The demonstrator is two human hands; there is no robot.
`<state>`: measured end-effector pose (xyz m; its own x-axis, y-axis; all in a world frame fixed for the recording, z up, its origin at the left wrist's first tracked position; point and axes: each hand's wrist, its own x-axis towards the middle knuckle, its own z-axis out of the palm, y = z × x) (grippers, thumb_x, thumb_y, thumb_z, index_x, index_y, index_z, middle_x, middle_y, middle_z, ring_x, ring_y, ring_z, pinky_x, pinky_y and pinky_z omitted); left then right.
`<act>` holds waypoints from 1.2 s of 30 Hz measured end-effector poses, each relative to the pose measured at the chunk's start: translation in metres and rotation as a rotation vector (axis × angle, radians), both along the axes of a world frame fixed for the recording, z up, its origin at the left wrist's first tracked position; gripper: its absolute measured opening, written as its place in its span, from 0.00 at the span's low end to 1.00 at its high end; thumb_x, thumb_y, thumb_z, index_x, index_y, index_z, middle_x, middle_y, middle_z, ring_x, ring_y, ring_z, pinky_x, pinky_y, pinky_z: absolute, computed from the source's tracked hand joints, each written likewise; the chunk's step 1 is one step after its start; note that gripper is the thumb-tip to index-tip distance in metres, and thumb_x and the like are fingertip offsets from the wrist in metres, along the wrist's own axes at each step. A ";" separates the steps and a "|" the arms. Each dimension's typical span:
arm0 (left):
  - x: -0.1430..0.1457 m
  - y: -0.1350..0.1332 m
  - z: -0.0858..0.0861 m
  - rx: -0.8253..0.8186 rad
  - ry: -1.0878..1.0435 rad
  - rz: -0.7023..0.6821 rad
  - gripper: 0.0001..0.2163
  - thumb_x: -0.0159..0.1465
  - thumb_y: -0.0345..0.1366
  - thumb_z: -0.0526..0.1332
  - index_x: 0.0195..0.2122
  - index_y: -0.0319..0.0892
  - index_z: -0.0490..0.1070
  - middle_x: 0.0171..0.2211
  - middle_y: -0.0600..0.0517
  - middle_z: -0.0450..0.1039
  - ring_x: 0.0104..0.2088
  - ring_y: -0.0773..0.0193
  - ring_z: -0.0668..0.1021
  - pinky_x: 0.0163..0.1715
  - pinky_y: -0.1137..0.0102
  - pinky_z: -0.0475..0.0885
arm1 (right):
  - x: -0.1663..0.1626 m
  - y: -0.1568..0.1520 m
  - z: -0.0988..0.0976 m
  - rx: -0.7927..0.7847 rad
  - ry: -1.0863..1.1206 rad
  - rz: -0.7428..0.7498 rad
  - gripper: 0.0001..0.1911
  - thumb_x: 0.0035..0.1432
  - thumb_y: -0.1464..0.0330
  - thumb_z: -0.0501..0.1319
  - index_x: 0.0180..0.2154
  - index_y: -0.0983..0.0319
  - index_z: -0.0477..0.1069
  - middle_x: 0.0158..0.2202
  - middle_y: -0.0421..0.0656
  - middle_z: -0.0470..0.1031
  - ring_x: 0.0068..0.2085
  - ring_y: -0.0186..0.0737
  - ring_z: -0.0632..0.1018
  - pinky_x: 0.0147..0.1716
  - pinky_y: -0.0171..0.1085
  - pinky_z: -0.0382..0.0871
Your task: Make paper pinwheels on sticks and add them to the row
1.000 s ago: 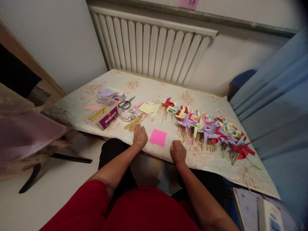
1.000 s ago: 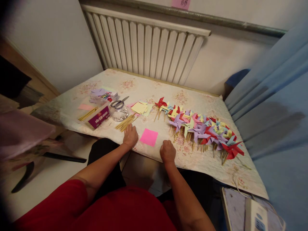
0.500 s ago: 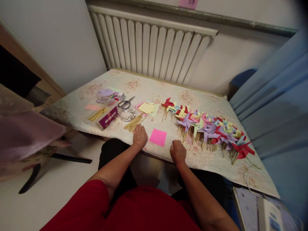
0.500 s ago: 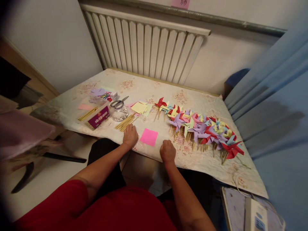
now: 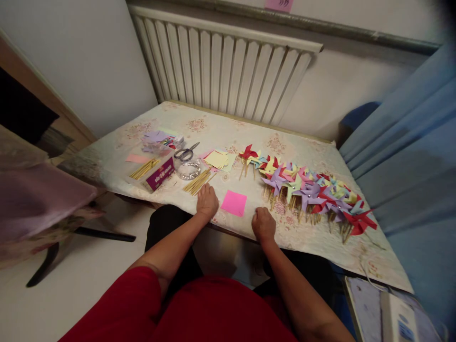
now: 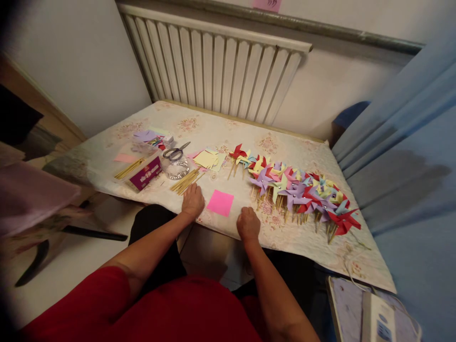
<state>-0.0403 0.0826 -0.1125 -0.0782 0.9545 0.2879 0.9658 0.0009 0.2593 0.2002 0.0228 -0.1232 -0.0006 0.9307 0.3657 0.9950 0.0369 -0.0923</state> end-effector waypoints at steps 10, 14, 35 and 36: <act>0.000 -0.001 -0.001 0.014 0.013 -0.010 0.17 0.63 0.31 0.50 0.52 0.33 0.66 0.60 0.36 0.62 0.63 0.48 0.62 0.60 0.56 0.57 | 0.000 0.000 0.000 -0.016 0.012 0.004 0.04 0.59 0.74 0.55 0.36 0.62 0.68 0.35 0.43 0.69 0.34 0.36 0.67 0.30 0.36 0.50; 0.000 -0.001 -0.002 0.016 0.013 -0.008 0.17 0.64 0.30 0.49 0.52 0.34 0.66 0.61 0.37 0.62 0.63 0.48 0.61 0.61 0.56 0.57 | 0.000 0.000 -0.002 -0.009 0.017 0.008 0.04 0.59 0.74 0.55 0.36 0.62 0.68 0.35 0.43 0.69 0.35 0.36 0.67 0.30 0.36 0.51; -0.001 -0.002 0.000 -0.006 0.015 -0.037 0.18 0.63 0.31 0.50 0.53 0.34 0.66 0.62 0.37 0.61 0.64 0.48 0.61 0.61 0.55 0.57 | 0.000 0.000 0.000 -0.008 0.008 0.005 0.04 0.59 0.73 0.55 0.36 0.62 0.68 0.35 0.43 0.69 0.34 0.36 0.67 0.30 0.36 0.50; -0.001 -0.002 0.000 -0.008 0.019 -0.038 0.18 0.63 0.31 0.50 0.53 0.34 0.66 0.62 0.37 0.62 0.64 0.48 0.61 0.61 0.55 0.57 | 0.000 0.000 -0.001 -0.006 0.008 0.004 0.04 0.59 0.73 0.55 0.36 0.62 0.68 0.35 0.43 0.69 0.34 0.37 0.67 0.30 0.36 0.50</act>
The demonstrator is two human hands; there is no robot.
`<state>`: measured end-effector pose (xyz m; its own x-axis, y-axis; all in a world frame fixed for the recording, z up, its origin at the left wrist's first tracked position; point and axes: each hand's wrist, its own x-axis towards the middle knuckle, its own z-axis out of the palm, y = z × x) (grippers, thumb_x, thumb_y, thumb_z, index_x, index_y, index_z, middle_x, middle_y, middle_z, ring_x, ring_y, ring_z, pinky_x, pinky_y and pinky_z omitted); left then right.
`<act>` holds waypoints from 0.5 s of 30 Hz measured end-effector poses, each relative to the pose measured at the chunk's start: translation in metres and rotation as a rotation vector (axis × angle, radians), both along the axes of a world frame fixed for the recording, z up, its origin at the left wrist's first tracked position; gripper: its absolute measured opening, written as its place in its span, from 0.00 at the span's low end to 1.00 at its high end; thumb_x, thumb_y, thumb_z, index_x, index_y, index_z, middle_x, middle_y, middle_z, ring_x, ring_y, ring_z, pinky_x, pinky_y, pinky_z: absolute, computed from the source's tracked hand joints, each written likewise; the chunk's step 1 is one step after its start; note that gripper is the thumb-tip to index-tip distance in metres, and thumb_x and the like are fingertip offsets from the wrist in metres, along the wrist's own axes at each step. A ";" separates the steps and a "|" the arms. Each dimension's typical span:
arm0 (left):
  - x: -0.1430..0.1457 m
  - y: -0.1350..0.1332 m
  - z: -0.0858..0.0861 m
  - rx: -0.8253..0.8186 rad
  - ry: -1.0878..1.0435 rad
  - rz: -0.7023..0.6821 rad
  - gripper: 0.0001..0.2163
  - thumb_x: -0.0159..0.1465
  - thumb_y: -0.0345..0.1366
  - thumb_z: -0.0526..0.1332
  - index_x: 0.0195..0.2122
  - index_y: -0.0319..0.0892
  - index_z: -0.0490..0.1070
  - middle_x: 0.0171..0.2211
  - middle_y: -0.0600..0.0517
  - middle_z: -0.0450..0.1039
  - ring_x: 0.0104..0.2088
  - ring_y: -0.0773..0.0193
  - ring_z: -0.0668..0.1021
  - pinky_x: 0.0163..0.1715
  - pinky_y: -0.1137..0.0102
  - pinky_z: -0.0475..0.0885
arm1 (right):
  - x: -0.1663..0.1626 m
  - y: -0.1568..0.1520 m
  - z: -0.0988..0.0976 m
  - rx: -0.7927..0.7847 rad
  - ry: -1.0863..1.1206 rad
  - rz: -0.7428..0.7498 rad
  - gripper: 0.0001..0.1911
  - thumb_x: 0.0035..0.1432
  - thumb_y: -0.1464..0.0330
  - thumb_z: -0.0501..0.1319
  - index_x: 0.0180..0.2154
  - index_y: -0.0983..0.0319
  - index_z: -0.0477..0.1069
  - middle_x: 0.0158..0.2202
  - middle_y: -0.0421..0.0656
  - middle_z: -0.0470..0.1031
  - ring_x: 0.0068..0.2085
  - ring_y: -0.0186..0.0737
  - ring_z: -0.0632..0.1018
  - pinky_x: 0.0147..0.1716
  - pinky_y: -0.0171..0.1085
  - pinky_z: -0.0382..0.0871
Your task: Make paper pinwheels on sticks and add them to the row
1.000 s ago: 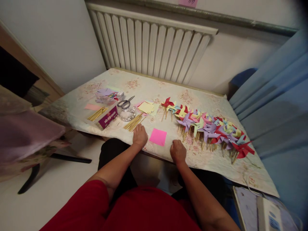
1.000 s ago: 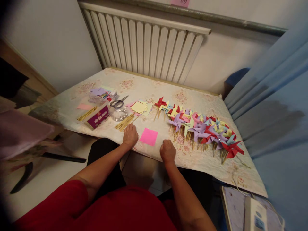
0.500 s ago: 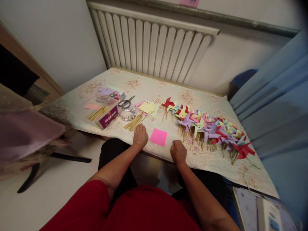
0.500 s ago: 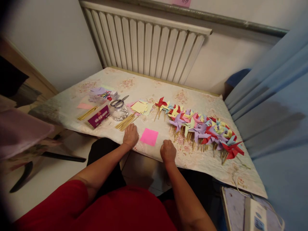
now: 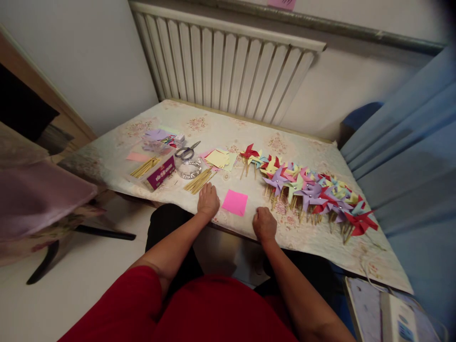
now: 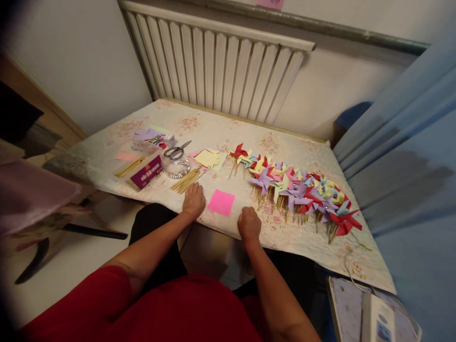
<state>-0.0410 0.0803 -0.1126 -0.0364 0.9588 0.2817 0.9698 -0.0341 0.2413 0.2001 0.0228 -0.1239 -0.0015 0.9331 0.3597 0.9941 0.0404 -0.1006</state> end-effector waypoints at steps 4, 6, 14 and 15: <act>0.000 0.000 0.000 -0.006 0.000 -0.003 0.18 0.63 0.30 0.50 0.53 0.34 0.66 0.62 0.37 0.61 0.64 0.48 0.60 0.61 0.55 0.56 | 0.001 0.000 -0.001 0.006 -0.001 0.003 0.05 0.60 0.73 0.54 0.36 0.62 0.68 0.35 0.43 0.69 0.34 0.37 0.67 0.29 0.36 0.50; 0.000 0.001 0.000 -0.008 0.000 -0.008 0.18 0.63 0.30 0.50 0.54 0.33 0.66 0.62 0.37 0.61 0.64 0.48 0.61 0.62 0.55 0.56 | 0.001 0.000 -0.001 0.010 -0.001 0.009 0.05 0.60 0.73 0.54 0.36 0.62 0.68 0.35 0.43 0.69 0.34 0.37 0.67 0.30 0.36 0.50; -0.001 0.006 -0.008 0.009 -0.002 -0.051 0.20 0.64 0.29 0.48 0.56 0.31 0.65 0.62 0.35 0.61 0.64 0.48 0.60 0.63 0.57 0.54 | 0.001 0.000 -0.002 0.005 -0.004 -0.001 0.05 0.59 0.73 0.55 0.36 0.62 0.68 0.35 0.43 0.69 0.34 0.37 0.67 0.29 0.36 0.50; -0.001 0.007 -0.008 0.005 -0.005 -0.054 0.20 0.64 0.29 0.48 0.56 0.30 0.65 0.62 0.35 0.61 0.64 0.48 0.60 0.63 0.57 0.54 | 0.001 0.000 -0.002 0.006 -0.002 0.002 0.05 0.59 0.73 0.55 0.36 0.62 0.68 0.35 0.43 0.70 0.34 0.37 0.67 0.30 0.36 0.50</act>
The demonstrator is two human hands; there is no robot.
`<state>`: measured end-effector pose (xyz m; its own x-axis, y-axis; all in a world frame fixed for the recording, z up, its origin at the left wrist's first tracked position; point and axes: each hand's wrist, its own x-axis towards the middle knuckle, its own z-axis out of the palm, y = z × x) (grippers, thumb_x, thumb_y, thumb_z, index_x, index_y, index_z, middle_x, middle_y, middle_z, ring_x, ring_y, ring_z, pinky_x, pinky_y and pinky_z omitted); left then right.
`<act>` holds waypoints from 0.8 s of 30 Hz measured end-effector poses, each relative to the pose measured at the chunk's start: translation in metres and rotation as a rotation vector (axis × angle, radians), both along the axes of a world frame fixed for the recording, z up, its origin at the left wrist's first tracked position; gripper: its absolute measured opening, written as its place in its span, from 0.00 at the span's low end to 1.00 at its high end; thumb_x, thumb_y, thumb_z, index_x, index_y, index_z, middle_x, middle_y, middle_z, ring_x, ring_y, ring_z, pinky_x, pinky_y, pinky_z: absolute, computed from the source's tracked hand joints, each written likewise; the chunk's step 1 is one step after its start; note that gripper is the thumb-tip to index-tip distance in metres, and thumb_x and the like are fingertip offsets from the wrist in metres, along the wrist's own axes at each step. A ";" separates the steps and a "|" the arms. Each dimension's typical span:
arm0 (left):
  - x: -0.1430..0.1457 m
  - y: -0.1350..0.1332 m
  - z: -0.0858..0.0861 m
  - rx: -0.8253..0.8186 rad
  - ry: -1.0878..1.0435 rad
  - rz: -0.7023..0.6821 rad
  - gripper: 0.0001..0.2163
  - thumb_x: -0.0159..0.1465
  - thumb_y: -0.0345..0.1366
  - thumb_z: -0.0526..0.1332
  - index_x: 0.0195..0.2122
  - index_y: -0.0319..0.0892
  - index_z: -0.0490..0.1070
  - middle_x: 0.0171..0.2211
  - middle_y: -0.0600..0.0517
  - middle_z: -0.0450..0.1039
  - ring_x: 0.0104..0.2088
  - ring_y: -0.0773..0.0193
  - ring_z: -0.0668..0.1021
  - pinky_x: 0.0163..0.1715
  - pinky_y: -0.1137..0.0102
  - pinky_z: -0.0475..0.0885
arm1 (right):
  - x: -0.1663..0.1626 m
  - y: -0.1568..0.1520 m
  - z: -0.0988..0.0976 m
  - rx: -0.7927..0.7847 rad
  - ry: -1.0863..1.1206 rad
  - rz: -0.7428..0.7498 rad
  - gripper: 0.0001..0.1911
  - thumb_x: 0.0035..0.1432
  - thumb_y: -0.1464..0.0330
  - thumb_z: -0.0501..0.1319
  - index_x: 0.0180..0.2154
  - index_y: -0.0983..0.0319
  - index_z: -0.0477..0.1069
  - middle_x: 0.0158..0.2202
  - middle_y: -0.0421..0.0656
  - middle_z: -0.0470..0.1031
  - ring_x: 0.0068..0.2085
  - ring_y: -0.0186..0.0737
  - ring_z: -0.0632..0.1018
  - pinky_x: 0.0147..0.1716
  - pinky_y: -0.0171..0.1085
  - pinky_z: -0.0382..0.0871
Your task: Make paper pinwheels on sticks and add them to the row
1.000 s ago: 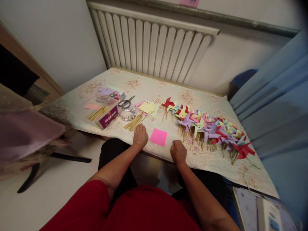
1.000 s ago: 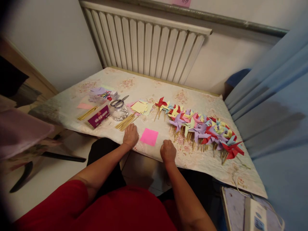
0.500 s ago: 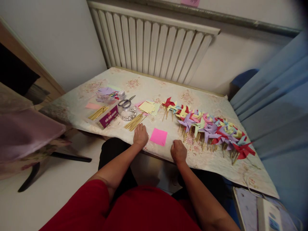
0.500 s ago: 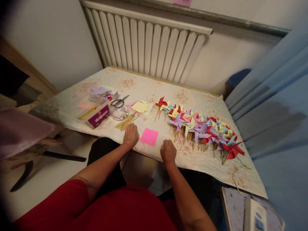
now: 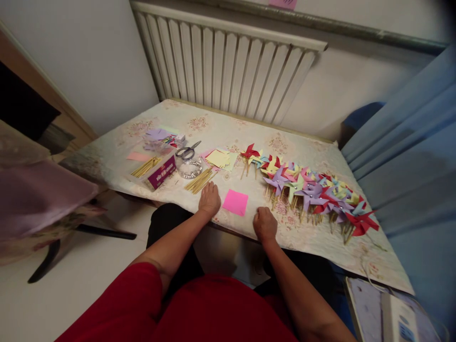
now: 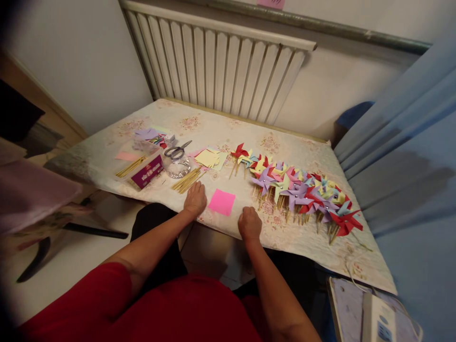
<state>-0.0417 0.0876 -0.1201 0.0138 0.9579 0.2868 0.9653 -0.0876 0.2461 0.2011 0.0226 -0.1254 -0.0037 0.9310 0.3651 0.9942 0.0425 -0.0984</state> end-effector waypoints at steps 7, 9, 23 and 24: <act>0.001 0.012 0.003 -0.040 -0.001 0.004 0.21 0.64 0.29 0.48 0.57 0.29 0.63 0.62 0.34 0.60 0.64 0.47 0.59 0.62 0.56 0.54 | 0.000 0.000 0.002 0.008 -0.003 -0.003 0.05 0.59 0.73 0.55 0.35 0.62 0.68 0.35 0.42 0.70 0.34 0.36 0.67 0.30 0.36 0.51; 0.001 0.014 0.003 -0.041 0.015 0.013 0.20 0.64 0.29 0.48 0.57 0.29 0.64 0.62 0.35 0.60 0.64 0.47 0.60 0.62 0.57 0.54 | -0.001 0.000 0.002 0.006 -0.007 -0.003 0.04 0.59 0.73 0.55 0.35 0.62 0.68 0.34 0.42 0.70 0.34 0.36 0.67 0.30 0.36 0.51; 0.001 0.004 0.007 -0.010 0.023 -0.008 0.19 0.64 0.30 0.49 0.55 0.29 0.64 0.60 0.35 0.62 0.62 0.49 0.62 0.62 0.59 0.55 | -0.001 0.000 0.001 0.024 -0.007 -0.001 0.04 0.59 0.73 0.54 0.34 0.62 0.67 0.34 0.42 0.70 0.34 0.36 0.68 0.29 0.36 0.50; 0.000 0.003 0.007 -0.011 0.019 -0.011 0.20 0.64 0.30 0.49 0.56 0.29 0.64 0.60 0.35 0.62 0.63 0.49 0.62 0.62 0.58 0.54 | -0.001 0.000 0.001 0.024 -0.005 0.000 0.04 0.59 0.73 0.54 0.34 0.62 0.67 0.34 0.42 0.70 0.34 0.36 0.68 0.29 0.36 0.50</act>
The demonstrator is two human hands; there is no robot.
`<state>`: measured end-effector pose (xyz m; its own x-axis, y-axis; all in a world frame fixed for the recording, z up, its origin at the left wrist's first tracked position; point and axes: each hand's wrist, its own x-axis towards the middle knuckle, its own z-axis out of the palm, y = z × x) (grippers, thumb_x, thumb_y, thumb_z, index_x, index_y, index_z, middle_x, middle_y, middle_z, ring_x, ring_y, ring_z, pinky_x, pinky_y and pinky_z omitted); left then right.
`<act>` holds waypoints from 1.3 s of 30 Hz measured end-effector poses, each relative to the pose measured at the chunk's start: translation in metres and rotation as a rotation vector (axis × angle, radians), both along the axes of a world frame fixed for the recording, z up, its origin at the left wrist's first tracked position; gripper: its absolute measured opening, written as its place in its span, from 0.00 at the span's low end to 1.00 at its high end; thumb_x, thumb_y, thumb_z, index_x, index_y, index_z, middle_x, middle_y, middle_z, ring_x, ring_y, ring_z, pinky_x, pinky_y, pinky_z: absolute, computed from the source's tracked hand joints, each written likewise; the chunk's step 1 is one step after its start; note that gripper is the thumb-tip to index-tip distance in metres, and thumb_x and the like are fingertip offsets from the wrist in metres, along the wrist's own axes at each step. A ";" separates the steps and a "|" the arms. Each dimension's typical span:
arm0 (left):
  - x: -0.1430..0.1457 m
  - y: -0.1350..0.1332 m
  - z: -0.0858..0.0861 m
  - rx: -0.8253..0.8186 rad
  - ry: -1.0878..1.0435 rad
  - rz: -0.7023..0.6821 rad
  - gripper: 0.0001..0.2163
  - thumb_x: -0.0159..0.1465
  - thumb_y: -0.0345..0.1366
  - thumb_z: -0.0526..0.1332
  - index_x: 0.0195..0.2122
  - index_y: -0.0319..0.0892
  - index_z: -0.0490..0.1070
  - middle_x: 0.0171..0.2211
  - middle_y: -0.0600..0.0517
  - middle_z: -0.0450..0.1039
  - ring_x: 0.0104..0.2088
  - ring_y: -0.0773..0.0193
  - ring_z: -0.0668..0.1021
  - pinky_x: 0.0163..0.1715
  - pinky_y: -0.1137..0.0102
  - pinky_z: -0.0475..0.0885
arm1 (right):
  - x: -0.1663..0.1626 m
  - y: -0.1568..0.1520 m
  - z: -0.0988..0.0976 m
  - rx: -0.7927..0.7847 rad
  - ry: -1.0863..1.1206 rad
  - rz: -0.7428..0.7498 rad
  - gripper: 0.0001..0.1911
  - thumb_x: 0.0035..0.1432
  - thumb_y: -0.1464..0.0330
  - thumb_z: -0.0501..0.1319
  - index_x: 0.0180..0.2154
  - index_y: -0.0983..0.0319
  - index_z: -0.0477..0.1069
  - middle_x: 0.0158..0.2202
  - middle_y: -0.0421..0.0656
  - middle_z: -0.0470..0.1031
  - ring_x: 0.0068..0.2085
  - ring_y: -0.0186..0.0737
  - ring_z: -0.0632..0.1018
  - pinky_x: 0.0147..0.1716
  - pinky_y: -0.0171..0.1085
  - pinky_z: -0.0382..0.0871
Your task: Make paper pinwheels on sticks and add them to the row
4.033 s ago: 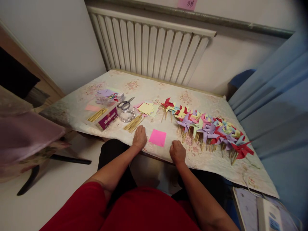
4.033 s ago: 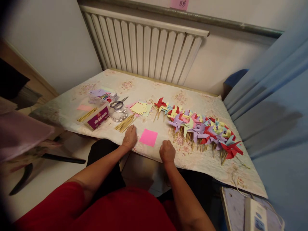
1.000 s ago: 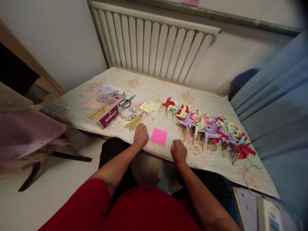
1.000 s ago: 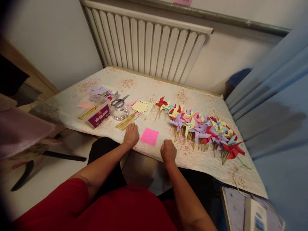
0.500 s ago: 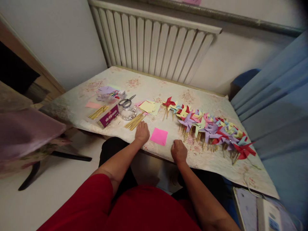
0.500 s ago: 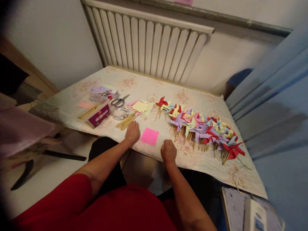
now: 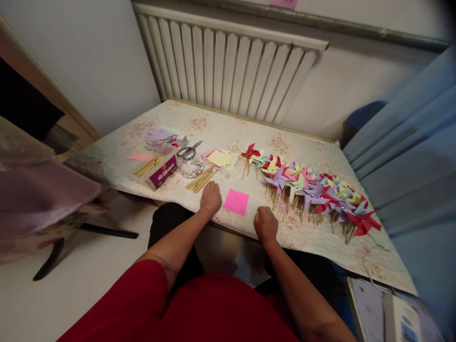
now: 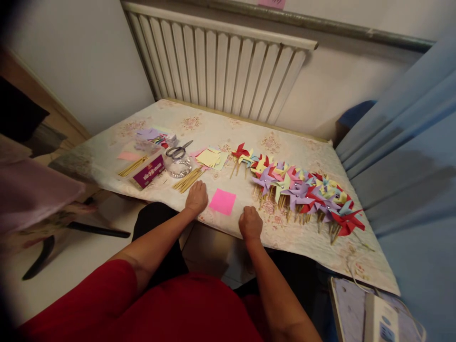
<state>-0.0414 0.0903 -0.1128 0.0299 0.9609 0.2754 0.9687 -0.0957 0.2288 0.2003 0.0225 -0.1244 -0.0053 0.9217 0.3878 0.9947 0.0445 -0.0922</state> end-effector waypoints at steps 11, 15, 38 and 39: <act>-0.003 -0.004 0.001 0.000 -0.015 -0.021 0.19 0.64 0.30 0.50 0.55 0.33 0.65 0.59 0.36 0.63 0.61 0.50 0.63 0.60 0.58 0.57 | 0.001 0.000 -0.001 0.007 -0.002 0.002 0.04 0.59 0.73 0.55 0.35 0.61 0.67 0.34 0.42 0.70 0.34 0.37 0.68 0.29 0.37 0.49; -0.003 -0.003 0.000 0.009 -0.002 -0.020 0.18 0.64 0.30 0.50 0.53 0.33 0.66 0.59 0.37 0.64 0.61 0.50 0.64 0.60 0.58 0.57 | 0.001 0.000 -0.001 -0.001 -0.002 0.001 0.04 0.59 0.73 0.55 0.35 0.61 0.67 0.34 0.42 0.70 0.34 0.37 0.68 0.29 0.37 0.49; -0.009 -0.004 0.006 -0.020 -0.077 -0.162 0.13 0.65 0.33 0.50 0.46 0.41 0.70 0.44 0.41 0.70 0.49 0.50 0.69 0.51 0.57 0.64 | -0.003 0.002 0.004 -0.074 -0.007 -0.050 0.06 0.60 0.72 0.54 0.37 0.62 0.69 0.36 0.44 0.69 0.34 0.37 0.67 0.29 0.36 0.51; -0.010 0.000 0.006 -0.030 -0.095 -0.195 0.13 0.65 0.32 0.51 0.47 0.40 0.71 0.43 0.42 0.70 0.48 0.51 0.69 0.51 0.57 0.64 | -0.003 0.002 0.005 -0.078 -0.008 -0.055 0.06 0.60 0.72 0.54 0.37 0.62 0.69 0.36 0.44 0.70 0.34 0.37 0.67 0.29 0.36 0.51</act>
<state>-0.0509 0.0900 -0.1067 0.1915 0.9472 0.2573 0.9063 -0.2713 0.3241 0.1973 0.0246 -0.1198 0.0433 0.9481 0.3151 0.9962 -0.0171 -0.0854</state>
